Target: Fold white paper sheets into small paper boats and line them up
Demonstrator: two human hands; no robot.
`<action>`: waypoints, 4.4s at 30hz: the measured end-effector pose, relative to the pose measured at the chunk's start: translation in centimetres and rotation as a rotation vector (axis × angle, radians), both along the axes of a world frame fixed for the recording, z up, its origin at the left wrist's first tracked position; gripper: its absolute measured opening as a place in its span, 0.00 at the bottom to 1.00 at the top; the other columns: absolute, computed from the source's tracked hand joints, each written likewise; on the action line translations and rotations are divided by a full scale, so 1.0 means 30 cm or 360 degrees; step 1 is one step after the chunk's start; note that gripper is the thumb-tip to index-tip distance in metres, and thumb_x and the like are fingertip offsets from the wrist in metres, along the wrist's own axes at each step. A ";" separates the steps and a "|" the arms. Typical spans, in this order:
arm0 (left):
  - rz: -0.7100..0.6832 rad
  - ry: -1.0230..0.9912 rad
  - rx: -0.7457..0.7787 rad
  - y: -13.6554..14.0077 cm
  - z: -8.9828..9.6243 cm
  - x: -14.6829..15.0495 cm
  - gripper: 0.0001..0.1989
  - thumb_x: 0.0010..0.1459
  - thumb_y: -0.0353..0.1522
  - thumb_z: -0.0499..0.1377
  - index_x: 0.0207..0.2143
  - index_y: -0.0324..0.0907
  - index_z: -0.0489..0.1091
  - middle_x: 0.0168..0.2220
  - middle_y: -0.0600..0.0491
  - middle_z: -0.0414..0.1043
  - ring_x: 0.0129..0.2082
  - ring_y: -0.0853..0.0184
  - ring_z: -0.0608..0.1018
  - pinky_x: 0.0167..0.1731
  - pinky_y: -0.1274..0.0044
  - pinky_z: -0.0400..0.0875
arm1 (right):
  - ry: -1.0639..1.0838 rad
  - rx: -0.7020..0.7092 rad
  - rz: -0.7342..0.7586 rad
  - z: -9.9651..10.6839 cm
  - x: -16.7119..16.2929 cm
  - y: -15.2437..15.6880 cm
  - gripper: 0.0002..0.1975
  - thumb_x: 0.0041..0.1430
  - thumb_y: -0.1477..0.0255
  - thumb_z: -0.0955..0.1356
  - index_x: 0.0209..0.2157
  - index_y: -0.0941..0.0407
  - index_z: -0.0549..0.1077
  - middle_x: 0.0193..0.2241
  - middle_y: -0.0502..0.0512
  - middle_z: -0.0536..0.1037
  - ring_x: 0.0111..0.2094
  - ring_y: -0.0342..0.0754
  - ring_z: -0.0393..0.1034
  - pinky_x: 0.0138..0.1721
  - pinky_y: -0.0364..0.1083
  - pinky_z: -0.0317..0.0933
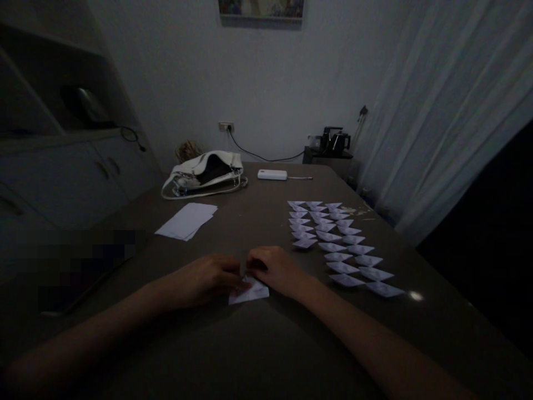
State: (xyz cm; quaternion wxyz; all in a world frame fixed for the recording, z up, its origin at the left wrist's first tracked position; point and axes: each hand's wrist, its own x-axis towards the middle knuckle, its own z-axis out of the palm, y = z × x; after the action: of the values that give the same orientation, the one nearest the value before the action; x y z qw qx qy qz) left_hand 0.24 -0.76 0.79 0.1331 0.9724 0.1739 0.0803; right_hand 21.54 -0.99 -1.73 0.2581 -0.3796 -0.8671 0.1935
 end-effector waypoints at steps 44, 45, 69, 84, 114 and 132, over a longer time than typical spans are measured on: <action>0.0070 0.0077 0.0024 -0.011 0.019 0.008 0.10 0.61 0.30 0.52 0.42 0.45 0.72 0.35 0.51 0.69 0.35 0.67 0.71 0.33 0.78 0.62 | -0.0484 0.0030 0.0094 0.077 0.099 -0.027 0.12 0.51 0.64 0.71 0.35 0.55 0.70 0.35 0.52 0.70 0.37 0.46 0.64 0.35 0.43 0.54; 0.0067 0.0080 0.0020 -0.012 0.019 0.007 0.11 0.61 0.30 0.53 0.43 0.45 0.72 0.36 0.51 0.69 0.36 0.67 0.71 0.33 0.78 0.62 | -0.0460 0.0004 0.0098 0.076 0.101 -0.026 0.12 0.51 0.64 0.71 0.34 0.56 0.70 0.34 0.52 0.70 0.36 0.46 0.64 0.34 0.43 0.55; 0.0205 -0.0006 -0.0128 -0.056 0.010 0.033 0.12 0.62 0.32 0.51 0.41 0.40 0.72 0.37 0.49 0.68 0.34 0.68 0.72 0.33 0.79 0.65 | -0.0447 -0.0113 0.0308 0.087 0.067 -0.065 0.05 0.56 0.75 0.67 0.35 0.58 0.75 0.32 0.53 0.75 0.35 0.44 0.68 0.38 0.42 0.58; 0.0365 -0.0202 -0.0291 -0.037 -0.058 0.049 0.09 0.61 0.29 0.53 0.39 0.39 0.71 0.37 0.49 0.69 0.33 0.69 0.73 0.33 0.80 0.65 | -0.0327 -0.0105 0.0073 0.049 0.030 -0.072 0.03 0.57 0.75 0.68 0.30 0.60 0.72 0.29 0.52 0.71 0.31 0.42 0.65 0.31 0.40 0.55; 0.0501 -0.0139 -0.0477 -0.009 -0.024 0.021 0.12 0.55 0.37 0.59 0.37 0.39 0.68 0.35 0.51 0.68 0.33 0.67 0.70 0.31 0.78 0.63 | -0.0250 -0.0389 -0.0127 0.035 0.102 -0.038 0.09 0.47 0.73 0.73 0.31 0.58 0.71 0.28 0.49 0.72 0.29 0.42 0.64 0.28 0.40 0.53; 0.0486 -0.0320 -0.0622 -0.037 -0.018 0.036 0.05 0.56 0.30 0.55 0.36 0.39 0.67 0.30 0.54 0.69 0.28 0.71 0.70 0.28 0.81 0.62 | -0.0050 -0.0517 -0.0146 0.041 0.035 -0.075 0.05 0.51 0.73 0.70 0.30 0.59 0.71 0.25 0.50 0.71 0.26 0.41 0.63 0.27 0.40 0.54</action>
State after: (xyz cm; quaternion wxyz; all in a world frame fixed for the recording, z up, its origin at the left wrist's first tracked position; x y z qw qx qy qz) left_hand 1.32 -1.86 0.25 0.3213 0.8779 0.3167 0.1606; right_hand 22.60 -3.26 -0.48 0.1882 -0.4586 -0.8100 0.3132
